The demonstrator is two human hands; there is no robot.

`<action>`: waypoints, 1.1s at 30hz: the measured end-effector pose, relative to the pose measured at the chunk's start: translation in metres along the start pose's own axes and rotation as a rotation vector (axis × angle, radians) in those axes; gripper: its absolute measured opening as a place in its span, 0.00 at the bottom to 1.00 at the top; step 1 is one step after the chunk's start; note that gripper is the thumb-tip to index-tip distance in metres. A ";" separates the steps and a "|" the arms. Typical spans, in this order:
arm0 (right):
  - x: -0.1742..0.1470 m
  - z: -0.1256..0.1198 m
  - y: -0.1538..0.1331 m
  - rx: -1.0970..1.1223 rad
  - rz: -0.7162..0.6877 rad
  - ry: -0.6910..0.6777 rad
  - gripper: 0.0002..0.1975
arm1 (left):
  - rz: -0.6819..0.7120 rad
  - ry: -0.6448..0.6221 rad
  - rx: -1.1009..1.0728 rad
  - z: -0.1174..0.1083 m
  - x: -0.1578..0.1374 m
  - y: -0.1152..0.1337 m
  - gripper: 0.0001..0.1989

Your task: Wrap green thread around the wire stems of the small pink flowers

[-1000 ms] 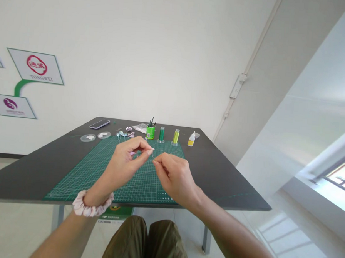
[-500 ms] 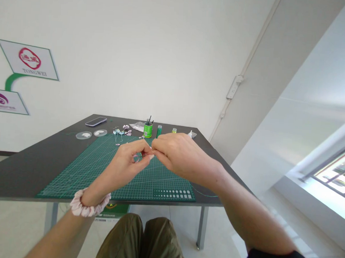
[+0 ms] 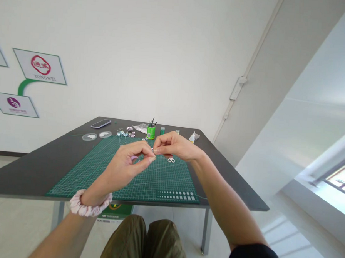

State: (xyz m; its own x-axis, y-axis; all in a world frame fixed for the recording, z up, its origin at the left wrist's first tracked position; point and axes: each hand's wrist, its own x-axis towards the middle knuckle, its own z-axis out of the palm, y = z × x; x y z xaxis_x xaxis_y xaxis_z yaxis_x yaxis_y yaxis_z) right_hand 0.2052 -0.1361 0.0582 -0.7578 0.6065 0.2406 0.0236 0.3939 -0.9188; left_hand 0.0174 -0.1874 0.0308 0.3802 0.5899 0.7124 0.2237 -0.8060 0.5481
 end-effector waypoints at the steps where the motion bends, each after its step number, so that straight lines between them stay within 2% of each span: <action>1: -0.001 0.004 0.006 0.074 -0.007 0.042 0.10 | 0.001 0.009 0.000 0.000 0.000 0.000 0.08; 6: -0.011 0.027 0.028 0.374 -0.016 0.223 0.14 | -0.026 0.076 0.009 0.002 0.003 -0.004 0.07; 10: -0.019 0.048 0.034 0.416 -0.039 0.426 0.15 | -0.039 0.132 0.025 0.004 0.006 -0.007 0.06; 13: -0.024 0.062 0.035 0.233 -0.073 0.573 0.14 | -0.028 0.171 0.063 0.008 0.007 -0.008 0.07; 17: -0.031 0.073 0.033 -0.292 -0.158 0.717 0.10 | -0.003 0.207 0.146 0.011 0.006 -0.009 0.08; 22: -0.035 0.077 0.023 -1.106 -0.275 0.689 0.14 | 0.057 0.205 0.244 0.011 0.003 -0.010 0.09; 25: -0.037 0.077 0.011 -1.410 -0.309 0.654 0.17 | 0.095 0.186 0.276 0.010 0.002 -0.010 0.09; 28: -0.040 0.072 -0.006 -1.502 -0.303 0.592 0.17 | 0.100 0.185 0.279 0.009 0.002 -0.010 0.09; 33: -0.044 0.056 -0.034 -1.425 -0.225 0.424 0.14 | 0.088 0.149 0.240 0.008 0.002 -0.008 0.09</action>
State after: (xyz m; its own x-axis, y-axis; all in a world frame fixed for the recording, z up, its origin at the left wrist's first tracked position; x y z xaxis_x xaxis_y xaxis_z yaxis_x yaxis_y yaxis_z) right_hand 0.2012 -0.2151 0.0610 -0.5982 0.4946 0.6305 0.7212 0.6753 0.1545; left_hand 0.0240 -0.1801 0.0247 0.2753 0.5034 0.8190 0.4085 -0.8325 0.3743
